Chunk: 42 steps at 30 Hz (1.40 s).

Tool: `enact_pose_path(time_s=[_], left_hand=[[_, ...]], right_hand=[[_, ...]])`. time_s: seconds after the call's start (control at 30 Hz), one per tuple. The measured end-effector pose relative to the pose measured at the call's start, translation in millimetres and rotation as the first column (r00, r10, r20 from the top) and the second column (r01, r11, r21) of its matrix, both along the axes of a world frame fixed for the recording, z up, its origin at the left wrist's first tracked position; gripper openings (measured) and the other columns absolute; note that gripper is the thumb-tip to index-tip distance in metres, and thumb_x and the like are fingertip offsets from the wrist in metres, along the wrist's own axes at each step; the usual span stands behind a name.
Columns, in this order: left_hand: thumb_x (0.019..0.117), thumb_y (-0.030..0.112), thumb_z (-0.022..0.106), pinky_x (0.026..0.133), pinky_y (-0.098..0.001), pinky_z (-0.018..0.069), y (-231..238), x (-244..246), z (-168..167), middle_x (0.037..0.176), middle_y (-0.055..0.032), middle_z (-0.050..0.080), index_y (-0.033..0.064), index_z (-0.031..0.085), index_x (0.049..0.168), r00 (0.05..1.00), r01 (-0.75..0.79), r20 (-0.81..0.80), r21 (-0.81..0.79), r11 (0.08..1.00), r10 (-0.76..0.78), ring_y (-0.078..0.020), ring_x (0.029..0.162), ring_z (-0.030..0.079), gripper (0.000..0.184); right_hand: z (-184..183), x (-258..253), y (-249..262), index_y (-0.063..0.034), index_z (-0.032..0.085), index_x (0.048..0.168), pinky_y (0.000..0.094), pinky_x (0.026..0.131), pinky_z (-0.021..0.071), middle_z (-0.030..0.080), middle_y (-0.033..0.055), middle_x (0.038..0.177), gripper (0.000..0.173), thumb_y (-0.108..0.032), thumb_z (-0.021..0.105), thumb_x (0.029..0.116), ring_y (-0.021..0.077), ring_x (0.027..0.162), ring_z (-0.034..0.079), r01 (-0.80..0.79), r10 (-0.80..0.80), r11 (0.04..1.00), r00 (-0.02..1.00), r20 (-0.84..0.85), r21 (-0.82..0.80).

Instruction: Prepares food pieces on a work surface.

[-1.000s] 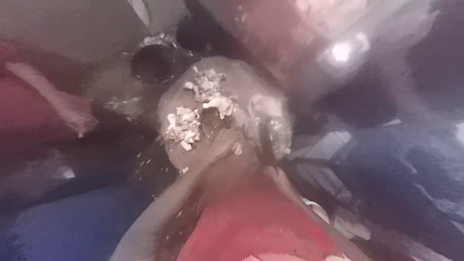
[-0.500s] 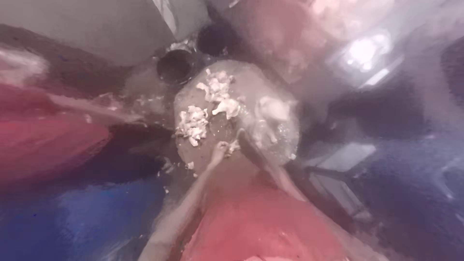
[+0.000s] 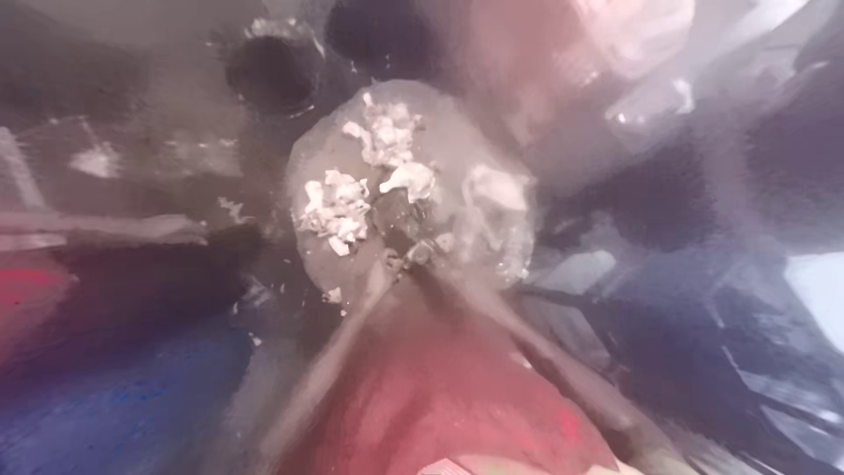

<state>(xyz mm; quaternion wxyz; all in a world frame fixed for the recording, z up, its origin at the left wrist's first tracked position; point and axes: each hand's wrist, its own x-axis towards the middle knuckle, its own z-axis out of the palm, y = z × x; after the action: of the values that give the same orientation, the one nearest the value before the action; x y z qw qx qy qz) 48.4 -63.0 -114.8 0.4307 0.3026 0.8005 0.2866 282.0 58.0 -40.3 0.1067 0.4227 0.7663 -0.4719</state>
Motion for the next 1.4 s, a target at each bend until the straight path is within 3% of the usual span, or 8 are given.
enact_pose_path(time_s=[0.17, 0.33, 0.47, 0.57, 0.8, 0.93, 1.07, 1.4], left_hand=[[0.1024, 0.030, 0.061, 0.090, -0.0504, 0.0563, -42, -31, 4, 0.111, -0.0142, 0.071, 0.0067, 0.064, 0.129, 0.993, 0.068, -0.084, -0.125, 0.990, -0.079, -0.0263, 0.096, 0.070, 0.035], [0.1012, 0.045, 0.060, 0.091, -0.0519, 0.0571, -24, -14, -6, 0.108, -0.0125, 0.072, 0.0104, 0.061, 0.135, 0.952, 0.216, -0.201, -0.100, 0.971, -0.232, -0.0277, 0.098, 0.071, 0.048], [0.1031, 0.041, 0.057, 0.090, -0.0498, 0.0566, 16, 4, -6, 0.108, -0.0152, 0.072, 0.0072, 0.067, 0.126, 0.916, 0.383, -0.131, 0.001, 0.924, -0.380, -0.0281, 0.098, 0.070, 0.042], [0.0992, 0.036, 0.068, 0.094, -0.0416, 0.0573, 56, -16, 24, 0.119, -0.0103, 0.069, 0.0127, 0.056, 0.141, 0.910, 0.364, 0.130, 0.204, 0.909, -0.394, -0.0191, 0.103, 0.070, 0.049], [0.1002, 0.041, 0.061, 0.093, -0.0705, 0.0496, 141, -108, 2, 0.133, -0.0245, 0.061, 0.0090, 0.060, 0.135, 0.838, 0.193, -0.515, -0.032, 0.981, -0.181, -0.0471, 0.118, 0.061, 0.048], [0.1076, 0.042, 0.048, 0.093, -0.0663, 0.0502, 146, -107, 11, 0.122, -0.0259, 0.066, 0.0045, 0.061, 0.132, 0.952, 0.247, -0.145, -0.158, 0.956, -0.270, -0.0433, 0.110, 0.065, 0.047], [0.1113, 0.034, 0.042, 0.069, -0.0308, 0.0531, 85, -65, 86, 0.092, -0.0055, 0.063, 0.0077, 0.057, 0.131, 0.981, 0.071, 0.180, -0.031, 0.997, -0.065, -0.0123, 0.073, 0.060, 0.036], [0.1115, 0.040, 0.038, 0.067, -0.0331, 0.0548, -9, 34, 3, 0.088, -0.0067, 0.063, 0.0017, 0.054, 0.132, 0.929, -0.003, 0.368, -0.113, 0.994, 0.045, -0.0135, 0.070, 0.060, 0.046]], right_hand=[[15, -8, -43, 0.0070, 0.059, 0.130, 0.0290, 0.088, 0.0551, 0.068, 0.0124, 0.103, 0.061, -0.046, 0.037, 0.1083, 0.0100, 0.092, 0.064, 0.112, -0.118, 0.993, 0.924, -0.363, -0.038], [-56, 0, -36, -0.0062, 0.062, 0.120, 0.0359, 0.067, 0.0528, 0.060, 0.0063, 0.087, 0.055, -0.049, 0.028, 0.1107, 0.0151, 0.071, 0.058, 0.120, -0.129, 0.932, 0.992, -0.004, -0.343], [-43, 20, -29, -0.0020, 0.064, 0.131, 0.0465, 0.096, 0.0557, 0.072, 0.0164, 0.111, 0.054, -0.046, 0.041, 0.1086, 0.0238, 0.102, 0.070, 0.229, -0.230, 0.969, 0.973, -0.005, -0.096], [-23, 37, -35, -0.0004, 0.061, 0.133, 0.0436, 0.088, 0.0583, 0.072, 0.0138, 0.105, 0.055, -0.045, 0.047, 0.1049, 0.0204, 0.093, 0.070, 0.381, -0.384, 0.923, 0.922, -0.047, -0.059], [-56, 87, -22, -0.0085, 0.064, 0.126, 0.0445, 0.089, 0.0561, 0.070, 0.0102, 0.106, 0.057, -0.058, 0.046, 0.1040, 0.0189, 0.096, 0.067, 0.041, -0.044, 0.925, 0.999, 0.001, -0.378], [-51, 87, -8, -0.0031, 0.064, 0.126, 0.0439, 0.091, 0.0562, 0.070, 0.0136, 0.108, 0.050, -0.046, 0.047, 0.1067, 0.0206, 0.098, 0.068, 0.175, -0.174, 0.920, 0.984, 0.034, -0.349], [-30, 66, -11, 0.0010, 0.054, 0.140, 0.0488, 0.092, 0.0560, 0.070, 0.0200, 0.111, 0.051, -0.038, 0.045, 0.1089, 0.0274, 0.099, 0.070, 0.407, -0.405, 0.910, 0.913, 0.040, -0.078], [78, -17, -18, 0.0098, 0.044, 0.139, 0.0216, 0.086, 0.0576, 0.066, 0.0043, 0.111, 0.075, -0.057, 0.037, 0.1062, -0.0001, 0.095, 0.064, 0.379, -0.324, 0.921, 0.613, -0.721, -0.091]])
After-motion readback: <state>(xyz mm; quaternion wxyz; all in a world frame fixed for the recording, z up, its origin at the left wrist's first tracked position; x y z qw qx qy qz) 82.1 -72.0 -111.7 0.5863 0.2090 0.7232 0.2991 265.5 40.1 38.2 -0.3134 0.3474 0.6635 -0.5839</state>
